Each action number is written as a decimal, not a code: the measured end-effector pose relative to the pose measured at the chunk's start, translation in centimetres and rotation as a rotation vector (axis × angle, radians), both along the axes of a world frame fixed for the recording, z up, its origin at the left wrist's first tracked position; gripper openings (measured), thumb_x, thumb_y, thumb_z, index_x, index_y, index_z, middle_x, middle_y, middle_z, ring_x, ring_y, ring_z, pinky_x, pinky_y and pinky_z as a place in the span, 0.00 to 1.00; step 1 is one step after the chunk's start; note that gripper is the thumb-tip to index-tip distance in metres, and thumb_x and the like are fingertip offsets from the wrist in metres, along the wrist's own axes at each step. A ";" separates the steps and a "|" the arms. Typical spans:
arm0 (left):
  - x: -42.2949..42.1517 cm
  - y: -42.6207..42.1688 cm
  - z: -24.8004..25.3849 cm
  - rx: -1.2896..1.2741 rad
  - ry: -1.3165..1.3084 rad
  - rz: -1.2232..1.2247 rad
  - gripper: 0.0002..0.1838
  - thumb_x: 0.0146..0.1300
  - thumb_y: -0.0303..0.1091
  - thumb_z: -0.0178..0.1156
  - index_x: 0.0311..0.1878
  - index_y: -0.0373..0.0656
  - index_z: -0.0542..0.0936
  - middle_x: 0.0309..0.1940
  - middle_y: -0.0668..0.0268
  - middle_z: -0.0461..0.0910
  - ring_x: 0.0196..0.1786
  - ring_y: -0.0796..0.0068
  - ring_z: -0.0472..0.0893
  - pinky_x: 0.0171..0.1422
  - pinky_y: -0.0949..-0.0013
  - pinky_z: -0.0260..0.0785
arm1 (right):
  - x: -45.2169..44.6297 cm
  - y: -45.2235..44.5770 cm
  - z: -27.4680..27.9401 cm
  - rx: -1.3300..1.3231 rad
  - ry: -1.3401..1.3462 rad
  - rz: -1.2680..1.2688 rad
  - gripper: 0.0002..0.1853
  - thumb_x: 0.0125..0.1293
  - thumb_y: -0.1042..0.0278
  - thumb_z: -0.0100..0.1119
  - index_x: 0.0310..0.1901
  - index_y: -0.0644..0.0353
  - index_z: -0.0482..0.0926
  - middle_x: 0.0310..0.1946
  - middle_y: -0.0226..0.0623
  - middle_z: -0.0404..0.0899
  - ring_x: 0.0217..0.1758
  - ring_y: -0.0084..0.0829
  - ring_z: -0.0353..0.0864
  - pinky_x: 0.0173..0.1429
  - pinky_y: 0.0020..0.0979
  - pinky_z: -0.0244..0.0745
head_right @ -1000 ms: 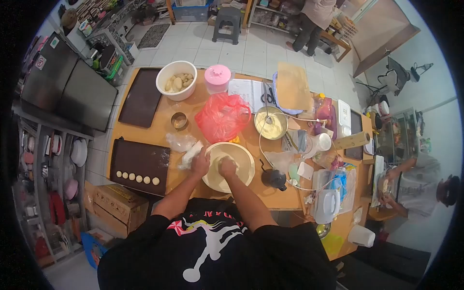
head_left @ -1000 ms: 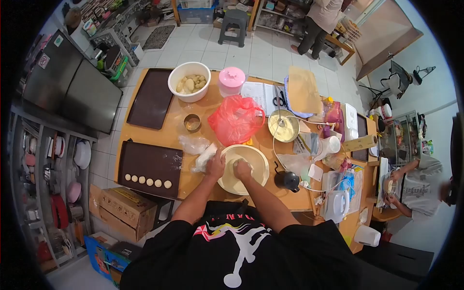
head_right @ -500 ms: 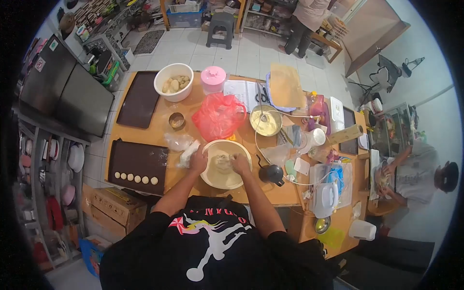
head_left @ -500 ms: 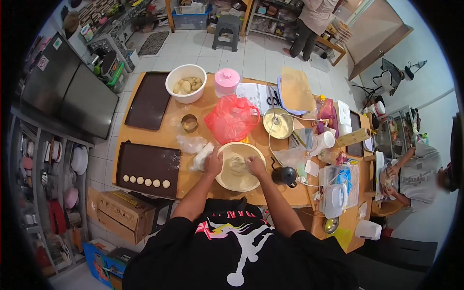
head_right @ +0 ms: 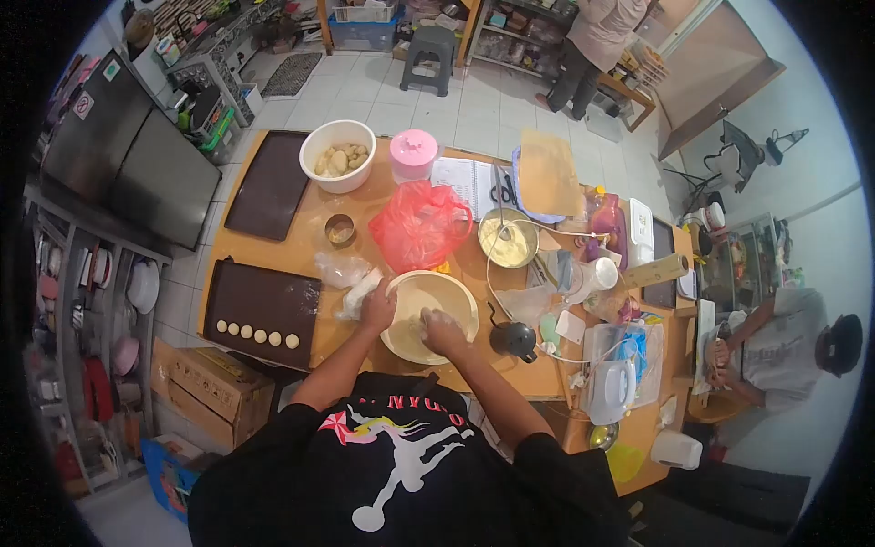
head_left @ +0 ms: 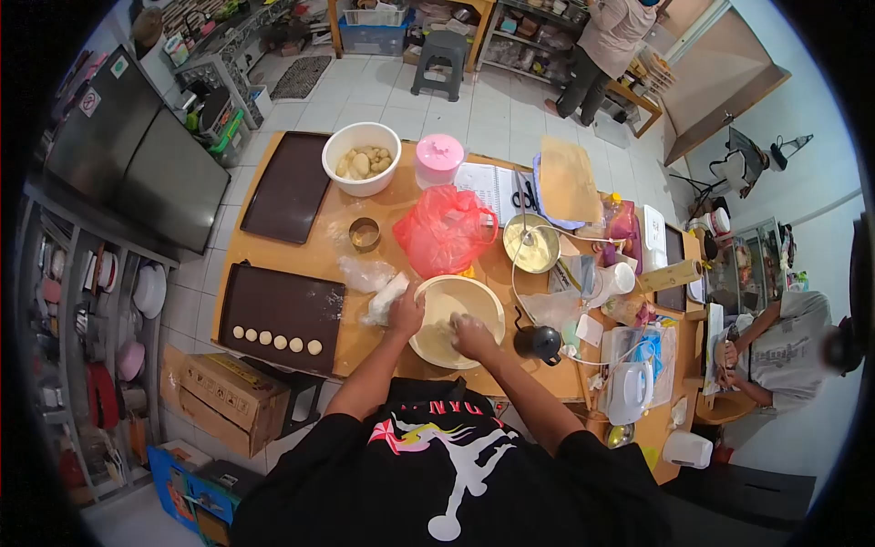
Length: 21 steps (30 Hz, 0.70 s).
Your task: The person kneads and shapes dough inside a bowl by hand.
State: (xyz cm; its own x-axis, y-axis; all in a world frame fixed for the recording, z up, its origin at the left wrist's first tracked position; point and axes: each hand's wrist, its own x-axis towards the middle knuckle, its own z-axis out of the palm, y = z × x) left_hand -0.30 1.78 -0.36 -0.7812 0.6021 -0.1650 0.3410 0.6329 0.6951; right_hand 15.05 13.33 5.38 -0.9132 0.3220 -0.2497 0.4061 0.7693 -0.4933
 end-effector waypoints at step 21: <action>-0.2 0.1 1.4 0.023 0.030 -0.017 0.18 0.69 0.42 0.51 0.58 0.46 0.71 0.36 0.44 0.81 0.40 0.39 0.80 0.45 0.43 0.71 | -2.9 -6.2 -6.3 -0.127 -0.182 -0.390 0.19 0.67 0.53 0.49 0.39 0.63 0.78 0.38 0.59 0.81 0.44 0.55 0.82 0.50 0.52 0.75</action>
